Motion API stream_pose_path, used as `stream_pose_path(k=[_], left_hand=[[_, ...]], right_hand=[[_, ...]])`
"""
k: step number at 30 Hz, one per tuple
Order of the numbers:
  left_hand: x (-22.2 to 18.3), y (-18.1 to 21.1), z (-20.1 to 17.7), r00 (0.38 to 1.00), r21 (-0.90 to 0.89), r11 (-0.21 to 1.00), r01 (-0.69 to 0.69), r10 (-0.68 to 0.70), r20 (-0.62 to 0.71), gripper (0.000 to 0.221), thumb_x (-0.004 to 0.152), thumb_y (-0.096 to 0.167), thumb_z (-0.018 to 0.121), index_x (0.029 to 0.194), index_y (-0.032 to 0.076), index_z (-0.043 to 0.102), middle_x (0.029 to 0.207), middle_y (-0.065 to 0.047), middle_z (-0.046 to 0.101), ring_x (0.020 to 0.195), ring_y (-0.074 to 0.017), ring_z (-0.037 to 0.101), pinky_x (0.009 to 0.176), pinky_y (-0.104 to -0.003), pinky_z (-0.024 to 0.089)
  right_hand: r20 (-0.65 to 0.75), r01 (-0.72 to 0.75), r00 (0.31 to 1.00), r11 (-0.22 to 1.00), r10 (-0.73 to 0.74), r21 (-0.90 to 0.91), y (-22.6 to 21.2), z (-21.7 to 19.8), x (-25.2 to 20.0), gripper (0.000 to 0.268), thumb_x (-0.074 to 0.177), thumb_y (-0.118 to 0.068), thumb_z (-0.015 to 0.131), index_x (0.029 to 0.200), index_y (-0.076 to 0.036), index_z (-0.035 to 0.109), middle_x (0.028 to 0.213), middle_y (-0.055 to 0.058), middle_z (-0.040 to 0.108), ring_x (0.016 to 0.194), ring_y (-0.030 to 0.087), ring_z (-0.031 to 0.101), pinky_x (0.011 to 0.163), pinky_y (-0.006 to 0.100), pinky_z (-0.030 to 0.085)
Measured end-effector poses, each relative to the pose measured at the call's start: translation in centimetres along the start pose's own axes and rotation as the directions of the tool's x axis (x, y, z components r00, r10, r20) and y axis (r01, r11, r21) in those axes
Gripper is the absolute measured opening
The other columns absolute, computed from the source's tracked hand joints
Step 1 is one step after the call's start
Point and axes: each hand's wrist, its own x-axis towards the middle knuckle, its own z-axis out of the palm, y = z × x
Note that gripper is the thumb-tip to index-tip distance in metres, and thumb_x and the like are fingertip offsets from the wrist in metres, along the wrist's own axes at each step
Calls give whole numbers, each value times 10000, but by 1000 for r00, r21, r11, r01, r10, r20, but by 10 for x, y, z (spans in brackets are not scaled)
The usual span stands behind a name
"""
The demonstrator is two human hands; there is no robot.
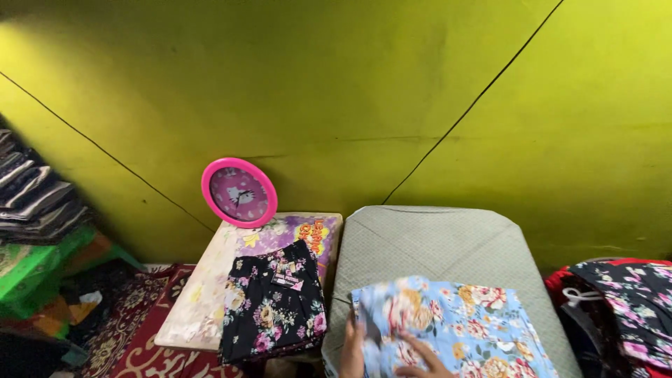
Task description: Folding floral printed shorts on a flat surface.
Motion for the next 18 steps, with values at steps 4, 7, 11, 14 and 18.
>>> stream_pose_path(k=[4, 7, 11, 14, 18], left_hand=[[-35, 28, 4, 991, 465, 876, -132, 117, 63, 996, 833, 387, 818, 1638, 379, 230, 1647, 3, 468, 1505, -159, 476, 1183, -299, 387], [-18, 6, 9, 820, 617, 557, -555, 491, 294, 1064, 788, 281, 872, 1633, 199, 231, 1498, -210, 561, 1293, -416, 587, 1068, -428, 474], [-10, 1, 20, 896, 870, 235, -434, 217, 388, 1034, 874, 480, 742, 1659, 222, 119, 1659, -160, 270, 1540, -374, 196, 1249, -505, 192], [-23, 24, 26, 956, 932, 221, -288, 10, 293, 946, 976, 544, 626, 1672, 273, 47, 1701, -84, 210, 1601, -310, 77, 1294, -512, 106], [-21, 4, 21, 942, 926, 198, -321, 168, 290, 962, 907, 541, 672, 1653, 231, 150, 1646, -91, 344, 1577, -328, 175, 1271, -508, 188]], right_hand=[[-231, 15, 959, 845, -163, -534, -21, -48, -44, 655, 791, -519, 816, 1405, -468, 594, 1692, -193, 278, 1536, 154, 365, 1131, 480, 504], [-301, -195, 937, 454, -175, -870, 35, -74, -39, 1008, 815, -795, 669, 1605, -343, 234, 1726, -17, 150, 1595, 244, 133, 1188, 665, 181], [-238, -332, 912, 259, 335, -907, -74, -78, -82, 1050, 907, -912, 338, 1643, -292, -82, 1733, -52, -103, 1599, 175, -56, 1244, 627, 18], [-329, -443, 874, 310, 358, -841, -103, -109, -98, 1018, 861, -873, 191, 1635, -286, -117, 1722, -52, -103, 1581, 155, -37, 1240, 646, -110], [-546, -650, 745, 230, 383, -724, -68, -145, -95, 794, 924, -806, 179, 1619, -485, -32, 1739, -138, -85, 1616, 143, -61, 1233, 685, -27]])
